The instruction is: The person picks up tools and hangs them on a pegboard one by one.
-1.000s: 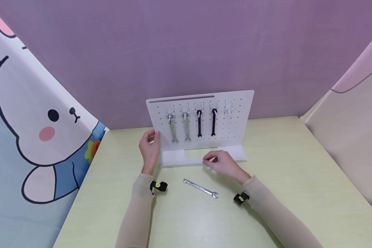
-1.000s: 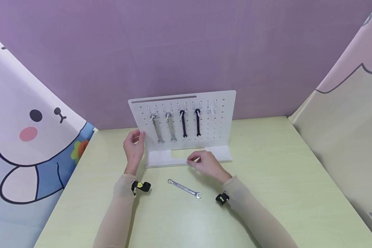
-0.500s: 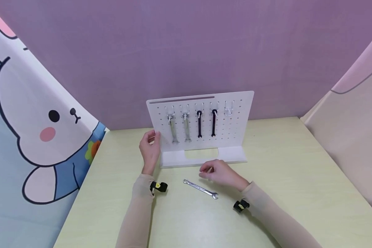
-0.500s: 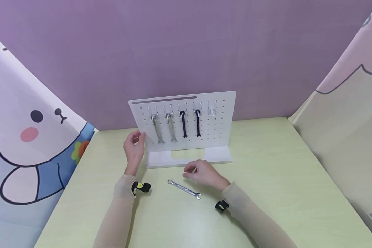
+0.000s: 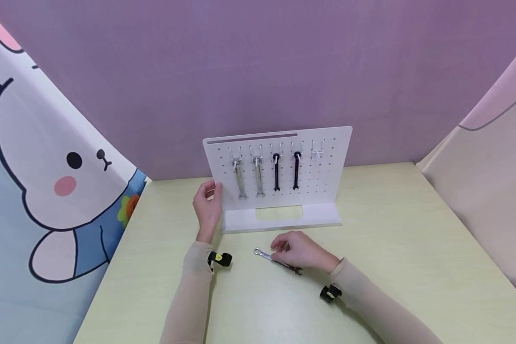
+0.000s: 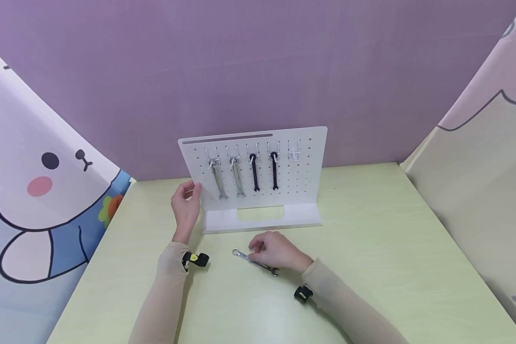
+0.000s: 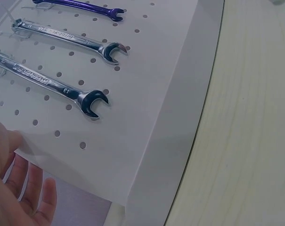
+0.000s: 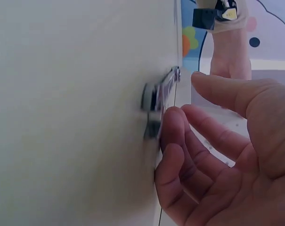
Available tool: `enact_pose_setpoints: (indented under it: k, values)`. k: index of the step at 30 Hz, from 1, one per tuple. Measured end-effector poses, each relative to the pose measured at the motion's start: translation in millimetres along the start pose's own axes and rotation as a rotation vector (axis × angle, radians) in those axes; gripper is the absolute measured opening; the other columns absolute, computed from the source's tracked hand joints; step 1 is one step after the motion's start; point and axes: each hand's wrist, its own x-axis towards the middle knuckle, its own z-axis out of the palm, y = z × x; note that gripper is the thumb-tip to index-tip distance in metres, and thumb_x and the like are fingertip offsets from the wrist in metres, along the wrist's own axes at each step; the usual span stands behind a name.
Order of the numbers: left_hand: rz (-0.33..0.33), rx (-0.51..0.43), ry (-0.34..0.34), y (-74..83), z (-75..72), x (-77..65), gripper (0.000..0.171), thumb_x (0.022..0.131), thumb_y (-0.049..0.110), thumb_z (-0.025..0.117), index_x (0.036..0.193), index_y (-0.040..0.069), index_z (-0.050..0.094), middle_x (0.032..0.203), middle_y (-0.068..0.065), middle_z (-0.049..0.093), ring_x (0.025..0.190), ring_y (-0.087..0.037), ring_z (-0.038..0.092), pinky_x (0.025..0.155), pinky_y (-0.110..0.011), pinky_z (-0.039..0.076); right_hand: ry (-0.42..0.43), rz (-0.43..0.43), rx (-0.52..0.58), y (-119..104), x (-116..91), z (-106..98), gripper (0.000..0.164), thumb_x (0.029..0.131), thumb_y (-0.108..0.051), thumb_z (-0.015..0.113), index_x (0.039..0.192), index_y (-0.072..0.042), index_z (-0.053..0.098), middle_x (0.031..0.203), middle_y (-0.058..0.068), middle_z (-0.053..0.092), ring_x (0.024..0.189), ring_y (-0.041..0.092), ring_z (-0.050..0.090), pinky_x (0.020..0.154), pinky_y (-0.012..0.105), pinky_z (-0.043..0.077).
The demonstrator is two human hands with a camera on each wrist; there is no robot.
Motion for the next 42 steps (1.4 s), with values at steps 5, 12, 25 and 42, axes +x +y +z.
enact_pose_setpoints:
  k: [5, 12, 25, 42]
  values:
    - [0.008, -0.009, 0.001, 0.0, -0.4, -0.1, 0.029, 0.103, 0.024, 0.070, 0.121, 0.001, 0.073, 0.119, -0.020, 0.076, 0.105, -0.035, 0.069, 0.084, -0.032, 0.050, -0.004, -0.004, -0.042, -5, -1, 6, 0.015, 0.093, -0.024, 0.082, 0.104, -0.015, 0.079, 0.087, -0.011, 0.073, 0.074, 0.007, 0.062, 0.068, 0.025, 0.052]
    - [0.000, -0.007, 0.000, -1.9, -0.1, -0.1, 0.028, 0.103, 0.024, 0.070, 0.120, 0.001, 0.073, 0.119, -0.020, 0.076, 0.105, -0.035, 0.070, 0.083, -0.030, 0.051, 0.016, 0.002, -0.110, -8, -4, 14, 0.010, 0.089, -0.023, 0.085, 0.094, -0.017, 0.079, 0.077, -0.013, 0.067, 0.067, 0.007, 0.055, 0.066, 0.024, 0.047]
    - [-0.005, -0.006, -0.002, -1.5, 0.2, -2.0, 0.027, 0.103, 0.023, 0.070, 0.121, 0.002, 0.073, 0.120, -0.019, 0.076, 0.105, -0.033, 0.070, 0.083, -0.029, 0.051, 0.045, 0.031, -0.157, -14, -7, 19, 0.004, 0.087, -0.016, 0.083, 0.089, -0.018, 0.080, 0.080, -0.012, 0.070, 0.073, 0.006, 0.058, 0.070, 0.026, 0.049]
    - [-0.017, -0.006, -0.011, -0.1, -0.7, -1.5, 0.029, 0.104, 0.023, 0.070, 0.122, 0.001, 0.072, 0.122, -0.020, 0.075, 0.107, -0.034, 0.068, 0.087, -0.035, 0.051, -0.097, 0.115, -0.110, -17, -6, 16, 0.006, 0.086, -0.022, 0.083, 0.086, -0.024, 0.078, 0.069, -0.010, 0.063, 0.060, 0.008, 0.050, 0.059, 0.026, 0.043]
